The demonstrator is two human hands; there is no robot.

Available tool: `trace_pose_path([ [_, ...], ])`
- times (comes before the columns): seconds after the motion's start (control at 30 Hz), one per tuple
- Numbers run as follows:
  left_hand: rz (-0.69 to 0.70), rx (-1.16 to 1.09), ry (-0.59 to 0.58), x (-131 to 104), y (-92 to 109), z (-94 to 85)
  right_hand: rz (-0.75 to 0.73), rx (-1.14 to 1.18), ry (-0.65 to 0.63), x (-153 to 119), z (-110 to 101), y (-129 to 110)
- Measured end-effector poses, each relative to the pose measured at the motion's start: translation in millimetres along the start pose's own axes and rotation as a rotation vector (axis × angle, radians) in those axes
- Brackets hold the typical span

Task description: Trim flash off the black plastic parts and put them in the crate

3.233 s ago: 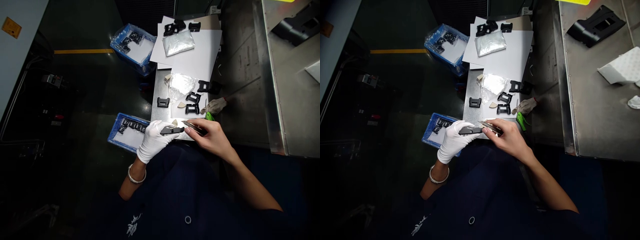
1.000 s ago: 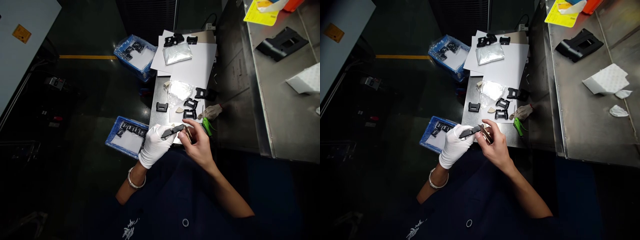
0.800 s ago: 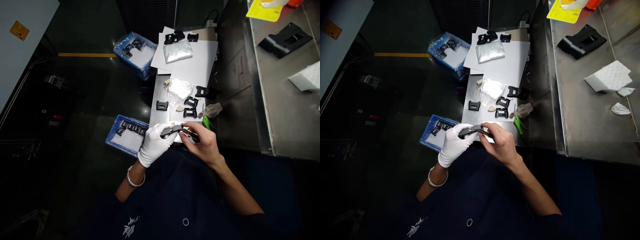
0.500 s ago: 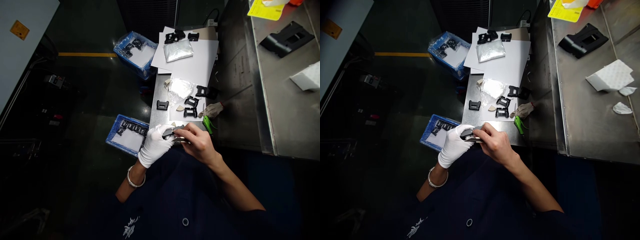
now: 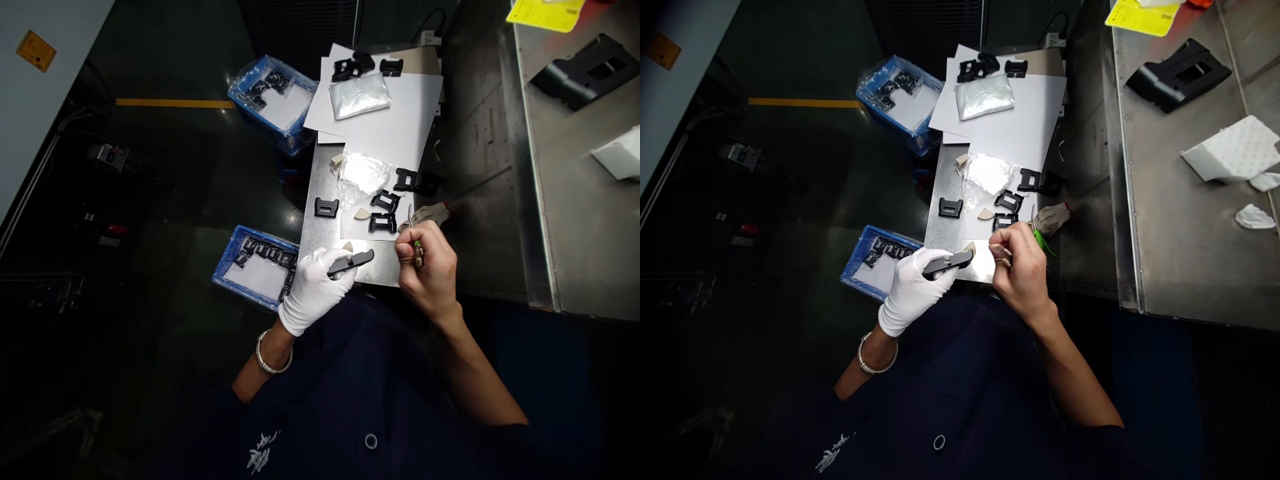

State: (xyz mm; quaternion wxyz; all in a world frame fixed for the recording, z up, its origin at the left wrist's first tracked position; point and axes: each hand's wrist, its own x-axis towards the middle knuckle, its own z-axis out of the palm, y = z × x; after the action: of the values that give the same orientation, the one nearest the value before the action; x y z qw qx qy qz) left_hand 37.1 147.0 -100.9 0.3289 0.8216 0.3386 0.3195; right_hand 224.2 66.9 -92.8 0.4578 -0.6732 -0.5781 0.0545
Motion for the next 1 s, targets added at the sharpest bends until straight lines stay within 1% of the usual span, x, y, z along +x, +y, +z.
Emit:
trace_pose_path([
  [0.07,-0.015,-0.032,0.003,0.2,0.2,-2.0,0.101,0.006,-0.017,-4.5,-4.4,11.1],
  [0.17,-0.023,-0.045,0.002,1.3,1.2,-5.0,0.207,0.008,-0.066,-16.9,-9.7,27.1],
  [0.23,0.005,-0.046,0.012,2.7,2.1,-6.3,0.256,0.017,-0.051,-25.1,-12.9,33.8],
  [0.37,0.06,-0.051,0.038,5.4,3.8,-7.8,0.341,0.01,-0.049,-33.5,-20.0,35.5],
  [0.5,0.089,-0.053,0.044,6.9,5.7,-8.4,0.371,0.029,-0.117,-31.9,-28.1,27.1],
  [0.6,0.108,-0.017,0.059,8.0,5.7,-8.3,0.316,0.066,-0.223,-28.7,-34.1,15.9],
  [0.67,0.123,0.034,0.073,8.6,4.4,-8.0,0.221,0.079,-0.275,-26.4,-36.5,5.9],
  [0.73,0.143,0.114,0.092,8.8,2.4,-8.0,0.103,0.025,-0.313,-24.1,-36.6,-5.8],
  [0.8,0.164,0.203,0.105,8.7,0.7,-8.4,0.006,-0.099,-0.349,-22.2,-34.2,-17.9],
  [0.9,0.197,0.262,0.104,8.5,0.1,-10.0,-0.059,-0.282,-0.349,-20.4,-26.7,-33.4],
  [1.0,0.196,0.222,0.104,8.7,1.9,-11.5,-0.062,-0.32,-0.301,-19.2,-16.9,-40.6],
])
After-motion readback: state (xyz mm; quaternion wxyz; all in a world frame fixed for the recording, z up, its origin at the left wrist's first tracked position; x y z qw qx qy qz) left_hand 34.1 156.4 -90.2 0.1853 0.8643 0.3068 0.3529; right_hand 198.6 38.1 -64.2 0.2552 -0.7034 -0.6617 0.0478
